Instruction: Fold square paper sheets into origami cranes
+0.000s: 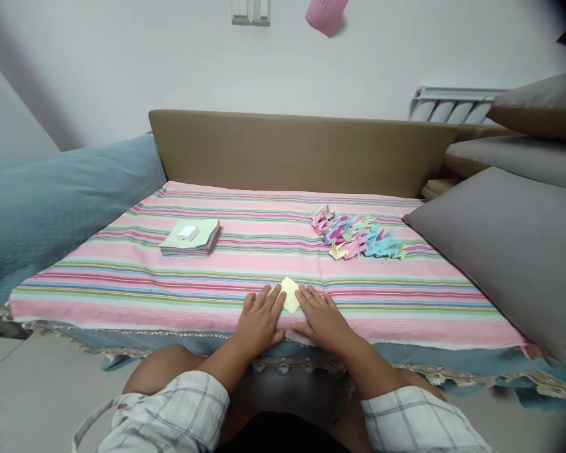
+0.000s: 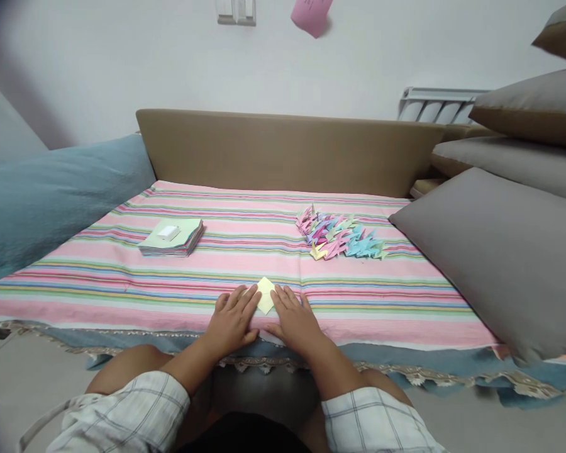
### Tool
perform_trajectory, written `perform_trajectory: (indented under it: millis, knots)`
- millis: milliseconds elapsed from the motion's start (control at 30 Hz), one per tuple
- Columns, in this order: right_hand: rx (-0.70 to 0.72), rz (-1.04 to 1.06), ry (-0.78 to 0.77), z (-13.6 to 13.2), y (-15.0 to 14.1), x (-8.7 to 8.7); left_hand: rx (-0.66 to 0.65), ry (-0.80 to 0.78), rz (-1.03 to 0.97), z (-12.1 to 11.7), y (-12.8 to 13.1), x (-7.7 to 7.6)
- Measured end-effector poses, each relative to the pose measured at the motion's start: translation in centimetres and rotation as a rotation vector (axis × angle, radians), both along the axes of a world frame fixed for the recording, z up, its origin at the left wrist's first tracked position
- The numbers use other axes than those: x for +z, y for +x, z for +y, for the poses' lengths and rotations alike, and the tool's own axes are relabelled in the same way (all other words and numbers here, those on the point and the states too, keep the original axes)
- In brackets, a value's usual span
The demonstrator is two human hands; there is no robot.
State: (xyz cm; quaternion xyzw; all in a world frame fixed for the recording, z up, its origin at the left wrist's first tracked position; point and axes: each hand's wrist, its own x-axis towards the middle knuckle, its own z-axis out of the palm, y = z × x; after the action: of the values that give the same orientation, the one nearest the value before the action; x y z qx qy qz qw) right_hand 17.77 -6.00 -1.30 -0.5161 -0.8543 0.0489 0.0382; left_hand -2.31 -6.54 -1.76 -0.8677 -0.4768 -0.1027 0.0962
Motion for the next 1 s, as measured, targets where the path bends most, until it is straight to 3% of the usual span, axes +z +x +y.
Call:
perform_trajectory:
  millis: [300, 800, 933, 1000]
  knots:
    - [0.043, 0.007, 0.005, -0.5, -0.6, 0.0, -0.029, 0.003, -0.009, 0.5, -0.4, -0.7]
    - [-0.144, 0.050, 0.021, 0.2, 1.7, 1.5, -0.025, 0.003, 0.008, 0.5, -0.3, -0.6]
    - [-0.286, 0.089, 0.156, 0.3, 1.5, 2.1, -0.021, 0.005, 0.004, 0.5, -0.3, -0.6]
    - [-0.271, 0.135, 0.265, 0.3, 0.7, 2.3, -0.021, 0.002, -0.004, 0.4, -0.3, -0.6]
